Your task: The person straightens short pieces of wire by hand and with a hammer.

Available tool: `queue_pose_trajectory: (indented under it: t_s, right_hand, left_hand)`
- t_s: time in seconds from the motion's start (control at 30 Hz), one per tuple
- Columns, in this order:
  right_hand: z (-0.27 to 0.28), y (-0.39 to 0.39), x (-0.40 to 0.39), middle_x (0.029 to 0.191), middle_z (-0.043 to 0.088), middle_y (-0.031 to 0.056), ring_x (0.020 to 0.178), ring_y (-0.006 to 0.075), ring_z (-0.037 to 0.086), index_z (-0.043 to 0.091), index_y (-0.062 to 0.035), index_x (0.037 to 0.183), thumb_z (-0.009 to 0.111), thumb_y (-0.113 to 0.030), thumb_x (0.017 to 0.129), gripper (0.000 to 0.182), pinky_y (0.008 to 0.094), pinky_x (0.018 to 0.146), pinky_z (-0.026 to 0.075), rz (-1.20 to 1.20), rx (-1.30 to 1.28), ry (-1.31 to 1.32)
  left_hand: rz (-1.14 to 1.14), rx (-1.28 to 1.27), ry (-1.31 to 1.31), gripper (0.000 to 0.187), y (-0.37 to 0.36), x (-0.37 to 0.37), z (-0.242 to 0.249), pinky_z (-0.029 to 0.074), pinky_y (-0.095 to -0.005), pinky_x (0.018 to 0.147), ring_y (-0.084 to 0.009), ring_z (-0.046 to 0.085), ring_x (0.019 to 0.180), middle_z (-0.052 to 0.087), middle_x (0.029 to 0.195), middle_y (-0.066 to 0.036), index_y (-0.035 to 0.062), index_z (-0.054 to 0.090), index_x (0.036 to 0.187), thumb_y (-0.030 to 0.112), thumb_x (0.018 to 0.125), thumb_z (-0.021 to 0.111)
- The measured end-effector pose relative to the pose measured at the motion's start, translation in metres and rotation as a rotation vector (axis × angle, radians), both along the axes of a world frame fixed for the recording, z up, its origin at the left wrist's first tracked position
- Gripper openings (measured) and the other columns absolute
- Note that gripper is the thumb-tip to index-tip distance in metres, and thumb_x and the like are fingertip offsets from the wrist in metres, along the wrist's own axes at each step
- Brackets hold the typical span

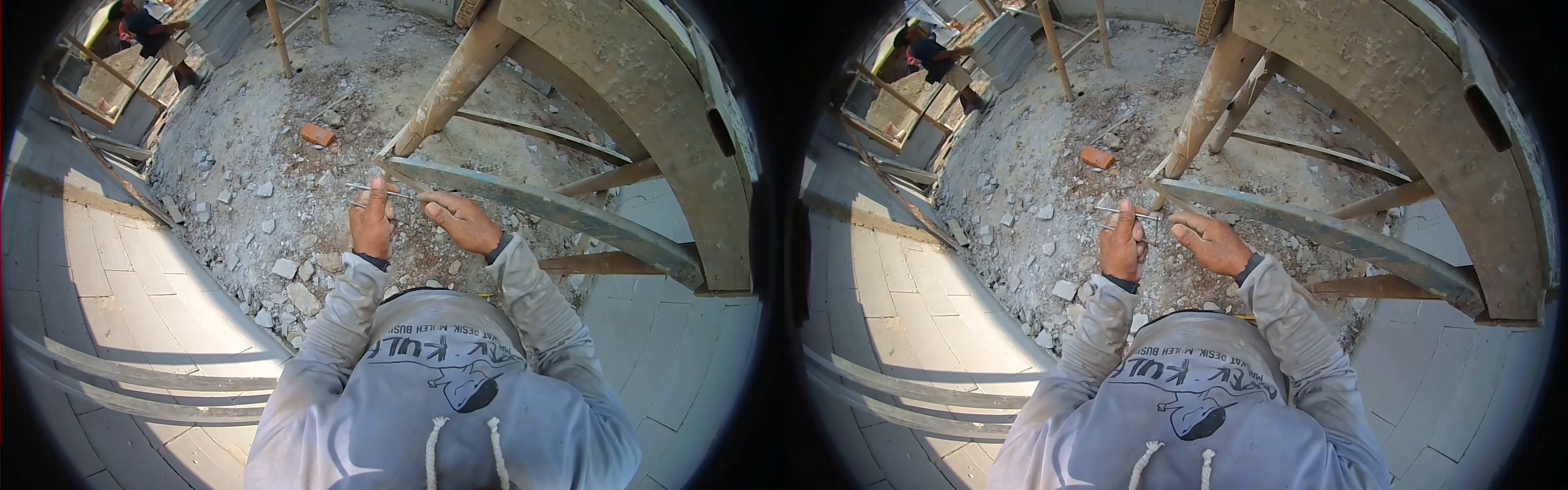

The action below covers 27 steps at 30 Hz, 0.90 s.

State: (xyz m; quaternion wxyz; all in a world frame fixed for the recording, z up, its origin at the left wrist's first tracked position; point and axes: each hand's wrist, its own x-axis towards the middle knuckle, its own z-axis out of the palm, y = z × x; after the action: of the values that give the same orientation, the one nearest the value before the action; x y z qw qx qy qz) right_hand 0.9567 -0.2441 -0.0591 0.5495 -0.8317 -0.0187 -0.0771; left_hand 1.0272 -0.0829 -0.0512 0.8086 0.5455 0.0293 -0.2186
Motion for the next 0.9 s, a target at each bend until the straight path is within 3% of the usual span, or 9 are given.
queue_pose_trajectory:
  t_s: [0.03, 0.1, 0.23, 0.33, 0.43, 0.6, 0.63, 0.8, 0.9]
  right_hand:
    - [0.001, 0.002, 0.001, 0.092, 0.062, 0.0126, 0.085, 0.0210, 0.060, 0.061, -0.0013, 0.104, 0.050, -0.035, 0.093, 0.037, 0.0319, 0.077, 0.047, 0.003, -0.001, -0.001]
    - [0.005, 0.005, 0.005, 0.080, 0.060, 0.0065, 0.071, 0.0146, 0.058, 0.061, -0.0018, 0.092, 0.050, -0.033, 0.093, 0.033, 0.0274, 0.066, 0.047, 0.064, 0.389, 0.315]
    - [0.025, 0.021, -0.002, 0.071, 0.057, 0.0018, 0.061, 0.0098, 0.055, 0.058, -0.0033, 0.082, 0.051, -0.030, 0.093, 0.029, 0.0240, 0.058, 0.045, -0.013, 0.400, 0.271]
    - [0.039, 0.028, -0.009, 0.070, 0.056, 0.0023, 0.064, 0.0109, 0.055, 0.059, -0.0022, 0.082, 0.055, -0.026, 0.091, 0.026, 0.0267, 0.060, 0.045, 0.055, 0.294, 0.321]
    - [0.023, 0.032, -0.012, 0.069, 0.056, 0.0060, 0.066, 0.0149, 0.056, 0.059, -0.0024, 0.082, 0.059, -0.021, 0.087, 0.019, 0.0306, 0.061, 0.044, 0.121, 0.126, 0.118]
    - [-0.018, 0.037, -0.005, 0.072, 0.056, 0.0145, 0.068, 0.0312, 0.056, 0.059, -0.0031, 0.079, 0.062, -0.013, 0.080, 0.011, 0.0379, 0.064, 0.044, -0.205, -0.279, -0.134]
    - [-0.021, 0.034, -0.002, 0.074, 0.056, 0.0146, 0.068, 0.0340, 0.055, 0.057, -0.0032, 0.078, 0.063, -0.014, 0.079, 0.012, 0.0398, 0.064, 0.044, -0.204, -0.230, -0.133]
    - [0.000, 0.016, 0.006, 0.076, 0.055, 0.0145, 0.068, 0.0340, 0.055, 0.056, -0.0030, 0.080, 0.064, -0.012, 0.079, 0.012, 0.0411, 0.062, 0.043, -0.256, -0.151, -0.080]
    - [0.023, 0.021, 0.007, 0.076, 0.054, 0.0140, 0.068, 0.0336, 0.055, 0.055, -0.0025, 0.080, 0.065, -0.009, 0.077, 0.012, 0.0405, 0.061, 0.043, -0.290, -0.187, -0.155]
  left_hand:
    - [0.006, 0.017, -0.031, 0.037, -0.001, -0.001, 0.001, 0.024, -0.0201, 0.034, -0.0038, 0.031, 0.037, 0.040, 0.053, 0.006, 0.0054, 0.056, 0.088, 0.042, 0.093, 0.049]
    - [0.038, 0.068, -0.115, 0.038, -0.001, -0.001, -0.004, 0.025, -0.0206, 0.037, -0.0036, 0.033, 0.041, 0.041, 0.053, 0.005, 0.0059, 0.058, 0.085, 0.041, 0.093, 0.049]
    - [0.186, 0.188, -0.285, 0.040, -0.003, 0.009, -0.022, 0.027, -0.0213, 0.043, -0.0033, 0.036, 0.047, 0.042, 0.054, 0.005, 0.0062, 0.061, 0.081, 0.041, 0.094, 0.047]
    - [0.239, 0.049, -0.171, 0.041, -0.001, 0.017, -0.022, 0.026, -0.0219, 0.040, -0.0038, 0.035, 0.045, 0.042, 0.054, 0.005, 0.0066, 0.061, 0.080, 0.043, 0.094, 0.046]
    - [0.243, 0.017, -0.018, 0.042, -0.001, 0.015, -0.011, 0.024, -0.0221, 0.036, -0.0041, 0.032, 0.041, 0.041, 0.054, 0.005, 0.0069, 0.060, 0.080, 0.045, 0.093, 0.047]
    - [0.154, 0.015, 0.039, 0.040, -0.009, 0.010, -0.005, 0.021, -0.0216, 0.033, -0.0036, 0.029, 0.037, 0.038, 0.051, 0.007, 0.0071, 0.059, 0.079, 0.044, 0.091, 0.052]
    - [0.143, 0.003, 0.066, 0.039, -0.008, 0.010, -0.004, 0.021, -0.0222, 0.034, -0.0037, 0.029, 0.038, 0.038, 0.051, 0.007, 0.0070, 0.059, 0.078, 0.043, 0.091, 0.053]
    - [0.125, 0.124, -0.046, 0.038, -0.005, 0.016, -0.012, 0.022, -0.0241, 0.037, -0.0044, 0.028, 0.040, 0.038, 0.050, 0.007, 0.0058, 0.059, 0.076, 0.039, 0.092, 0.053]
    - [0.114, 0.349, -0.287, 0.040, -0.007, 0.024, -0.027, 0.029, -0.0296, 0.043, -0.0094, 0.039, 0.045, 0.046, 0.050, 0.001, 0.0023, 0.059, 0.068, 0.033, 0.092, 0.053]
